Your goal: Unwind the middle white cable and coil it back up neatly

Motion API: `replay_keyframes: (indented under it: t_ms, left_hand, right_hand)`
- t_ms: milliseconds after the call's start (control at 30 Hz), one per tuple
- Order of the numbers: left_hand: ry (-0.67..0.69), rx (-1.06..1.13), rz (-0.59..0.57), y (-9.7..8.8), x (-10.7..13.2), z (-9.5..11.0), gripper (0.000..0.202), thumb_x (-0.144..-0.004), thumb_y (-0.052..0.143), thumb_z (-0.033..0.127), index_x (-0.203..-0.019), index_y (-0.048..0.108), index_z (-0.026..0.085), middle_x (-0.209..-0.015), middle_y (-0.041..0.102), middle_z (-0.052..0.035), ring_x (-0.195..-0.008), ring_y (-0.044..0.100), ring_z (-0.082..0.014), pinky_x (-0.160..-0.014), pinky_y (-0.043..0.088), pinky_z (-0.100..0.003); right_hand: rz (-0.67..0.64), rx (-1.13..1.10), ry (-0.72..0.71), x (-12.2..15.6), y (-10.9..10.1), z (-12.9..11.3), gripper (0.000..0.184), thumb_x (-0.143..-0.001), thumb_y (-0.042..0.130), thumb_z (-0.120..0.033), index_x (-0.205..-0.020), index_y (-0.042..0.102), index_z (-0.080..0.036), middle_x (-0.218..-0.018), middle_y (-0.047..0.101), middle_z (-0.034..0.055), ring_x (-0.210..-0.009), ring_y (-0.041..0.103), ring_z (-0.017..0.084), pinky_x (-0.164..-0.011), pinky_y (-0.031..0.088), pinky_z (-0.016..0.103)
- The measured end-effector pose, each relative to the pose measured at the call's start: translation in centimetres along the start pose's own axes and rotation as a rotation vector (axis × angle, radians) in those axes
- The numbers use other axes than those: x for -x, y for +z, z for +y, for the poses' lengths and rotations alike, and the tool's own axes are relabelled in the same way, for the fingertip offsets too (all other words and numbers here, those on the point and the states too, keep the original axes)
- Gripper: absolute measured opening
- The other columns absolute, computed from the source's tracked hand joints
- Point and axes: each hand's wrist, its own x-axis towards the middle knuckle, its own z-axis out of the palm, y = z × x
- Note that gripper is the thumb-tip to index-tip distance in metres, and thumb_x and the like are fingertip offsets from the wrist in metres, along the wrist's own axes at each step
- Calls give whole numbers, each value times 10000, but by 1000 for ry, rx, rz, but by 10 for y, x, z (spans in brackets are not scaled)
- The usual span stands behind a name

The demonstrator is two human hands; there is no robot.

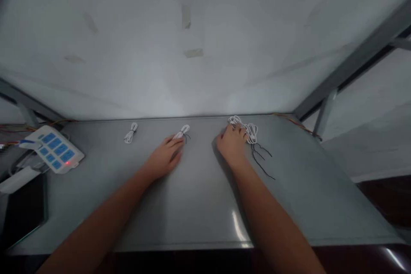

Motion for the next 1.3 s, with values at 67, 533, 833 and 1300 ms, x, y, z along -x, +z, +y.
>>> replay_keyframes:
  t_ms: [67, 533, 833, 1300]
  left_hand:
    - [-96, -51, 28, -1, 2, -9, 431, -1009, 435, 271, -1391, 598, 155, -1451, 611, -128, -1418, 474, -299, -1241, 362, -501]
    - [-701, -391, 295, -24, 26, -47, 410, -934, 447, 311, -1194, 695, 114, -1377, 622, -237, -1418, 410, -485, -1147, 230, -778]
    - [-537, -96, 209, -15, 5, -4, 331, -980, 465, 333, -1025, 756, 181, -1073, 706, -138, -1109, 596, -337, -1003, 489, -538]
    - [-754, 1323, 120, 8, -11, 22, 267, -951, 652, 343, -1071, 745, 122, -1059, 767, -119, -786, 735, -160, -851, 610, -346]
  right_hand:
    - [-5, 3, -12, 0, -1, -1, 388, -898, 497, -249, -1195, 642, -44, -1337, 573, 322, -1273, 483, 492, -1002, 397, 619]
    - [-111, -85, -313, 27, -6, -31, 329, -906, 524, -243, -1141, 694, -87, -1317, 633, 245, -1241, 533, 405, -1057, 428, 533]
    - [-70, -659, -330, 33, -13, -37, 265, -923, 464, -202, -1084, 673, -172, -1111, 735, 137, -900, 685, 221, -834, 561, 359]
    - [-732, -1297, 92, 33, 6, -61, 227, -814, 631, -132, -1023, 715, -154, -681, 635, -8, -472, 564, 114, -381, 443, 219]
